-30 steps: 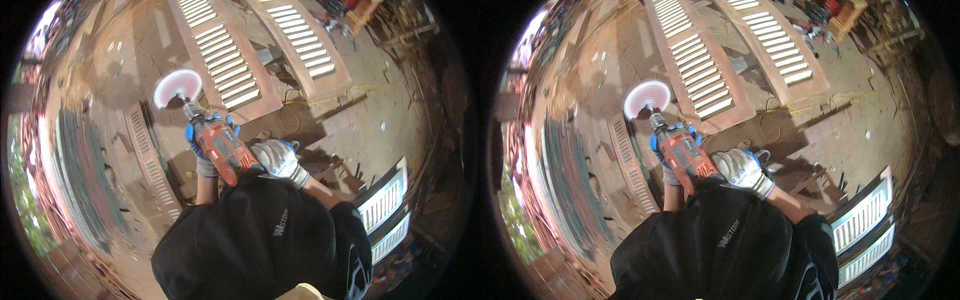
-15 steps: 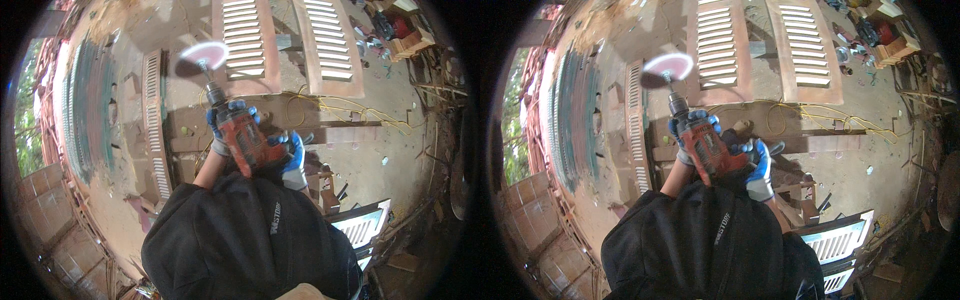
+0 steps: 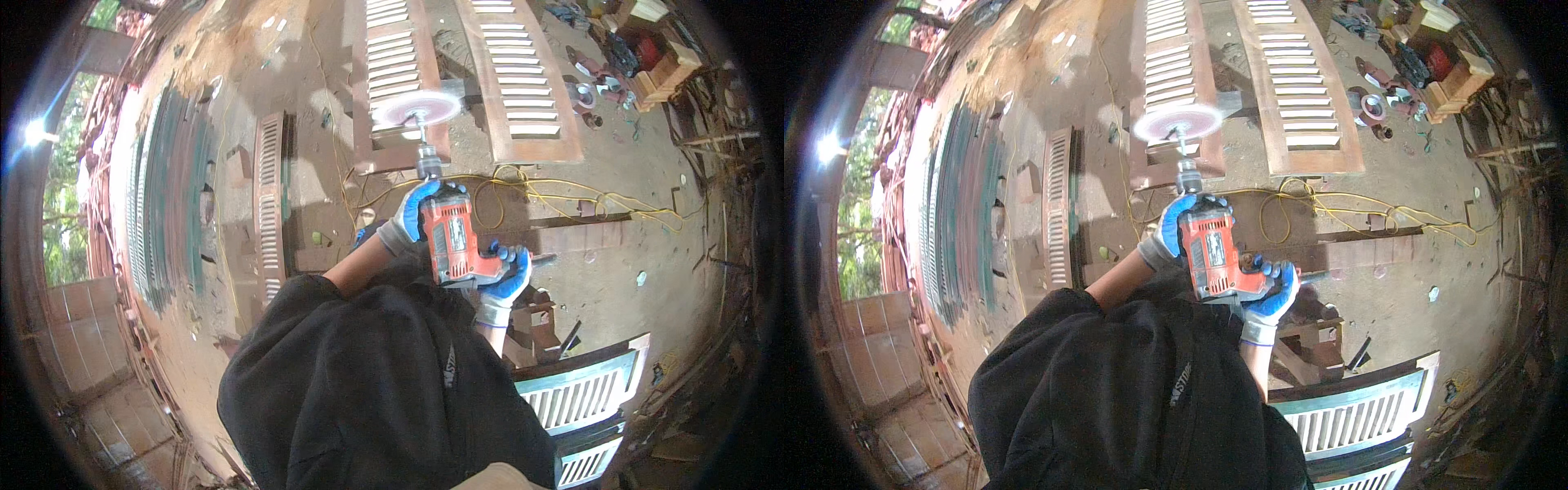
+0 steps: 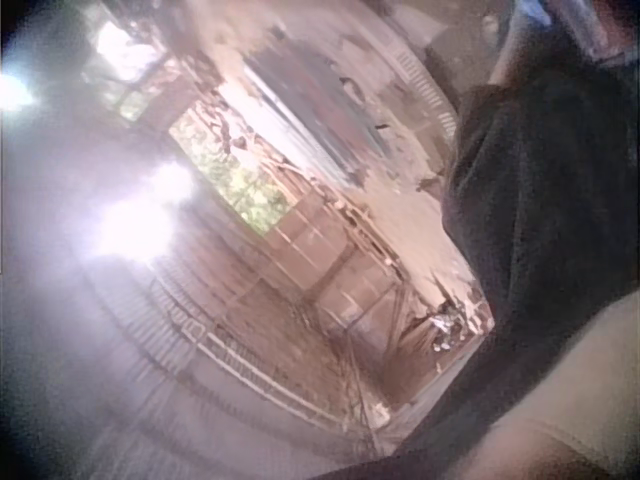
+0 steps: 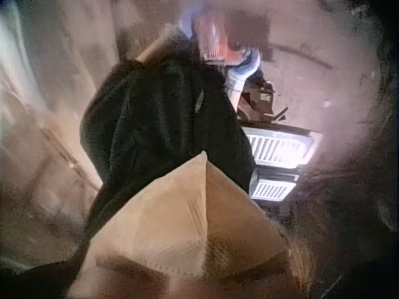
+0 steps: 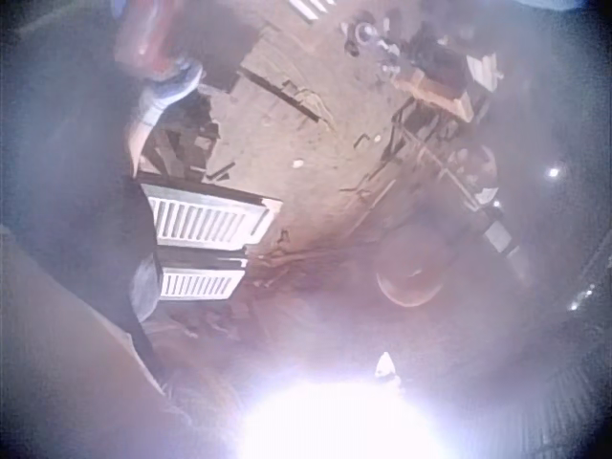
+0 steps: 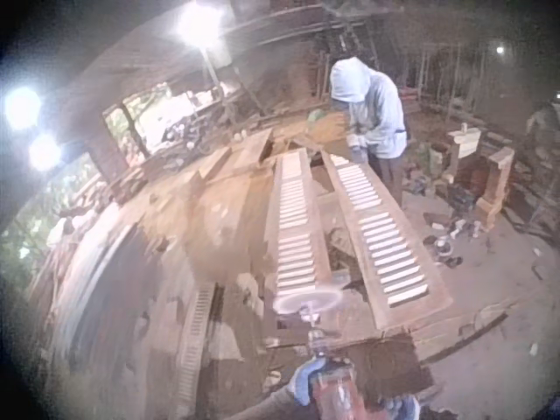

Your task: The person sands the surface of wooden louvered shutters using a handheld power sander. They move the sander across the slats and frame, then switch to a different power tool with a rotating pad to continue smoothing the wood. The shutters remain on a workbench throughout.

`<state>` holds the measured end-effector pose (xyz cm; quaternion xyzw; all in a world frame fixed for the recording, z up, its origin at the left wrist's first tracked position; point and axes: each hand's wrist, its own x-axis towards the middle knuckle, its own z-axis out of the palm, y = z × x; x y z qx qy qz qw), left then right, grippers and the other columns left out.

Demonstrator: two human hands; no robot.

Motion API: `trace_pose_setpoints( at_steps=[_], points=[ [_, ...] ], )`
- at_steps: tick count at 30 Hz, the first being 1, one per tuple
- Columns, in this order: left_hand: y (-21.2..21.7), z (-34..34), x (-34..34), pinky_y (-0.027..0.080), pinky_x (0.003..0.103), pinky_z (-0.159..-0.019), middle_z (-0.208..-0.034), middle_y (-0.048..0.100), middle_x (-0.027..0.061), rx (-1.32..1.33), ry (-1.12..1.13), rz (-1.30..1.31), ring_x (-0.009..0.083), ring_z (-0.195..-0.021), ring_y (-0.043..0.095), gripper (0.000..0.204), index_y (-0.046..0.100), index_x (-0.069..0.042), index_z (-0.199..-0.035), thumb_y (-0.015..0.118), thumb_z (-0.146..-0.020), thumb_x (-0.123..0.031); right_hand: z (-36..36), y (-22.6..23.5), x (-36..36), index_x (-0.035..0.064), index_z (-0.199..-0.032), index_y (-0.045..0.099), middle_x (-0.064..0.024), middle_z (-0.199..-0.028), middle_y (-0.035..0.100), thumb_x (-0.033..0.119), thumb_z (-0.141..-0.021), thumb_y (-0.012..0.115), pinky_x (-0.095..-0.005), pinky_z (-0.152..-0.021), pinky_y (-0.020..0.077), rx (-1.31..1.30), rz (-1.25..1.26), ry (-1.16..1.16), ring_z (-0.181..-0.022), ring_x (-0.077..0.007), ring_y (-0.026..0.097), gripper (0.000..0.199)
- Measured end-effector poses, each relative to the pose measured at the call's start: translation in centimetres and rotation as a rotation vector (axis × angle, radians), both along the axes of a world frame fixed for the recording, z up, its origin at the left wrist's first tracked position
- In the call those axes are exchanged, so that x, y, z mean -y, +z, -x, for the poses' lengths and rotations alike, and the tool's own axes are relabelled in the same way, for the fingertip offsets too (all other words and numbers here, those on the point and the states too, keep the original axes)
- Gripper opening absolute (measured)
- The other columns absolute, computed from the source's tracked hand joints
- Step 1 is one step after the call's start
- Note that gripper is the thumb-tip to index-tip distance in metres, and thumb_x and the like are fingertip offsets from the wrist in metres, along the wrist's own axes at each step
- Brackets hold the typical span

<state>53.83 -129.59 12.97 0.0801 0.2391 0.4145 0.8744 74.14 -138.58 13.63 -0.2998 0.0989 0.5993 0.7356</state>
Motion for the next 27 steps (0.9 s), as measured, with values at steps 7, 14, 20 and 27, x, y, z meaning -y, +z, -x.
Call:
trace_pose_setpoints(
  at_steps=[7, 14, 20, 27],
  points=[
    [-0.2, 0.0, 0.0, 0.047, 0.047, -0.096, -0.115, 0.063, 0.0212, -0.131, -0.121, 0.115, 0.0332, -0.105, 0.062, 0.044, 0.056, 0.003, -0.120, 0.054, -0.093, -0.032, 0.2, -2.0, 2.6, 0.0093, -0.078, 0.052, -0.0022, -0.069, 0.048, 0.021, -0.093, 0.057, -0.0453, -0.085, 0.0459, 0.203, -0.121, -0.097, -0.069, -0.0191, 0.050, 0.020],
    [-3.9, 2.8, -1.2, 0.055, 0.035, -0.079, -0.096, 0.069, 0.0074, -0.246, -0.097, 0.159, 0.0187, -0.085, 0.067, 0.019, 0.065, -0.009, -0.102, 0.063, -0.090, -0.023, 2.6, -2.8, 1.2, 0.0069, -0.089, 0.055, -0.0036, -0.076, 0.054, 0.033, -0.093, 0.058, -0.0527, -0.092, 0.0450, 0.665, -0.029, 0.155, -0.077, -0.0212, 0.055, 0.026],
    [-5.0, 5.8, -0.5, 0.049, 0.034, -0.092, -0.107, 0.067, 0.0068, -0.730, -0.012, -0.405, 0.0159, -0.102, 0.063, 0.030, 0.062, -0.006, -0.116, 0.061, -0.090, -0.020, 4.6, -4.1, 0.0, 0.0092, -0.094, 0.058, -0.0026, -0.082, 0.057, 0.053, -0.089, 0.057, -0.0550, -0.099, 0.0383, 0.264, -0.099, 0.099, -0.082, -0.0233, 0.055, 0.044],
    [-13.8, 14.4, -4.8, 0.056, 0.033, -0.078, -0.090, 0.069, 0.0082, -0.562, 0.085, -0.325, 0.0190, -0.083, 0.068, 0.022, 0.062, -0.007, -0.105, 0.062, -0.090, -0.024, 13.3, -9.4, -4.2, 0.0104, -0.075, 0.053, -0.0030, -0.070, 0.052, 0.033, -0.095, 0.051, -0.0464, -0.088, 0.0425, 0.154, -0.070, 0.140, -0.071, -0.0220, 0.051, 0.030]
  ],
)
